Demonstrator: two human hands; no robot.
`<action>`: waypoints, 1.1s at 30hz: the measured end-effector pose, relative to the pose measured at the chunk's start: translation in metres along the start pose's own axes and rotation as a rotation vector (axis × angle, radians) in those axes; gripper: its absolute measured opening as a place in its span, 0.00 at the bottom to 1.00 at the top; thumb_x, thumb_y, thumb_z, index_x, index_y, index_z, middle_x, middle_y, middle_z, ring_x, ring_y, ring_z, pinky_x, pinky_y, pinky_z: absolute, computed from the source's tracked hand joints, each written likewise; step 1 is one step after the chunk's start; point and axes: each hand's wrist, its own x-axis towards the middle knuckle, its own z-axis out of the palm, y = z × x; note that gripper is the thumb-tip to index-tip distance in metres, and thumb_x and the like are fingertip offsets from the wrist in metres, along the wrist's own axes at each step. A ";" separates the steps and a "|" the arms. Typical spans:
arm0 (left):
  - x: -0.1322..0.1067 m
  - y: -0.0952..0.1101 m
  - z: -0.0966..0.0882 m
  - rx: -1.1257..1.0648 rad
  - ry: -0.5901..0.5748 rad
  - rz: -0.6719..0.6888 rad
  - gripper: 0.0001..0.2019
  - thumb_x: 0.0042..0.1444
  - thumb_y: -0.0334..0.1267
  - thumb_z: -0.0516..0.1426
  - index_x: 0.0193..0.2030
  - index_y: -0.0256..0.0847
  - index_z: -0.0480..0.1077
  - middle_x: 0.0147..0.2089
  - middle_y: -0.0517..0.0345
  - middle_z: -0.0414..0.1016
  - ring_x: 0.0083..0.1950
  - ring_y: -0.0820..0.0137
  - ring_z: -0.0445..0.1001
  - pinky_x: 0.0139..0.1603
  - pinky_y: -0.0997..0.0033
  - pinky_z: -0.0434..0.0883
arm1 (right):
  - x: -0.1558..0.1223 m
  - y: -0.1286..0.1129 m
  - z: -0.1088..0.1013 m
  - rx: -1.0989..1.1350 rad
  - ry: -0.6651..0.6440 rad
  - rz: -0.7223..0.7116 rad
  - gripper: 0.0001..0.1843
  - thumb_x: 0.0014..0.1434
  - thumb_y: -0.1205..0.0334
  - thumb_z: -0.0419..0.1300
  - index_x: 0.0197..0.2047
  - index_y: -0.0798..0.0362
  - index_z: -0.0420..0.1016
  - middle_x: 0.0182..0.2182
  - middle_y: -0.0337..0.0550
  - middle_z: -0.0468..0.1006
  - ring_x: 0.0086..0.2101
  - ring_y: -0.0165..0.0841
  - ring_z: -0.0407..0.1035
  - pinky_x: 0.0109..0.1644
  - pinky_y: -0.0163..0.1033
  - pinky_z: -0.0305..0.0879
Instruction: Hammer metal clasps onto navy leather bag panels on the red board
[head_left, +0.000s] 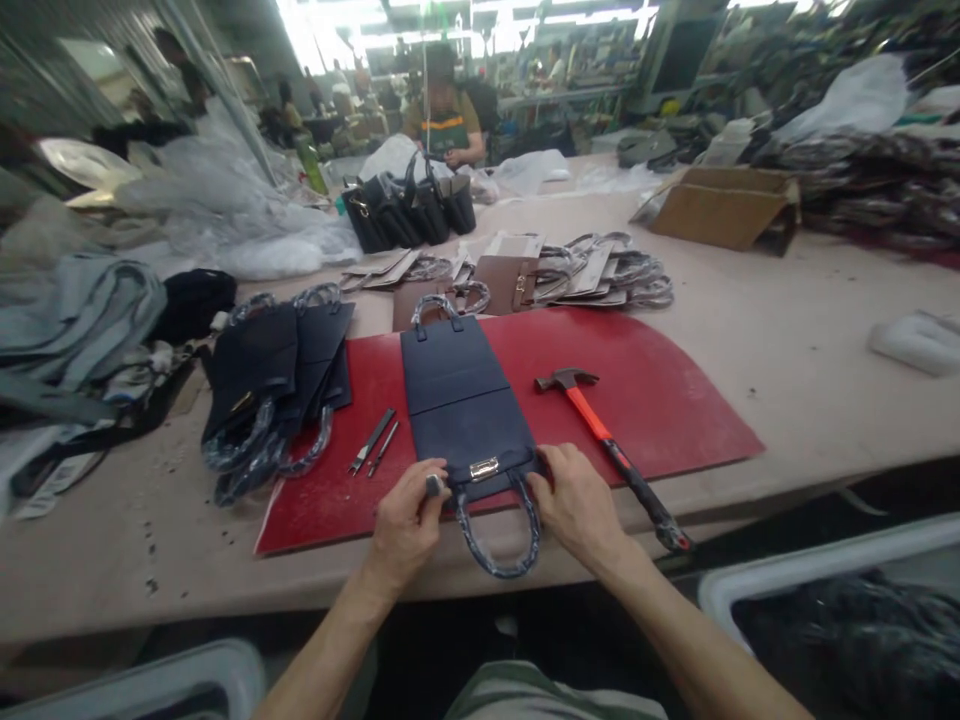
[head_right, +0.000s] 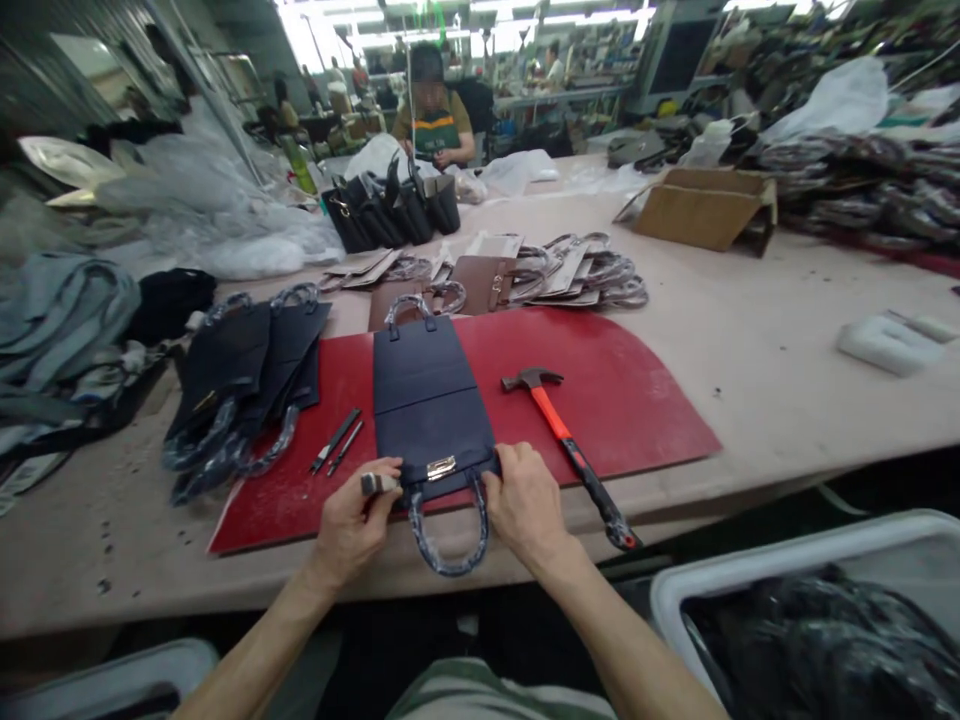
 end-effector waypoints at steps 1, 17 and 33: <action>-0.001 -0.001 0.000 -0.002 0.046 -0.038 0.05 0.62 0.31 0.56 0.43 0.41 0.73 0.48 0.50 0.80 0.52 0.63 0.79 0.56 0.61 0.76 | -0.001 -0.006 0.002 -0.015 -0.017 0.051 0.12 0.61 0.64 0.58 0.48 0.54 0.71 0.43 0.50 0.74 0.45 0.41 0.70 0.48 0.41 0.63; 0.007 0.010 -0.007 -0.269 0.233 -0.496 0.14 0.61 0.44 0.61 0.48 0.37 0.75 0.51 0.46 0.81 0.49 0.61 0.81 0.56 0.58 0.77 | 0.024 0.003 -0.005 0.488 -0.104 0.235 0.12 0.43 0.74 0.59 0.27 0.50 0.61 0.24 0.36 0.67 0.30 0.33 0.63 0.35 0.38 0.51; 0.061 0.047 0.035 -0.489 -0.071 -0.493 0.11 0.59 0.41 0.62 0.45 0.38 0.78 0.48 0.50 0.82 0.42 0.67 0.80 0.40 0.73 0.76 | 0.003 -0.019 0.008 1.449 -0.343 0.385 0.12 0.41 0.60 0.69 0.30 0.56 0.77 0.23 0.38 0.74 0.23 0.28 0.62 0.24 0.33 0.58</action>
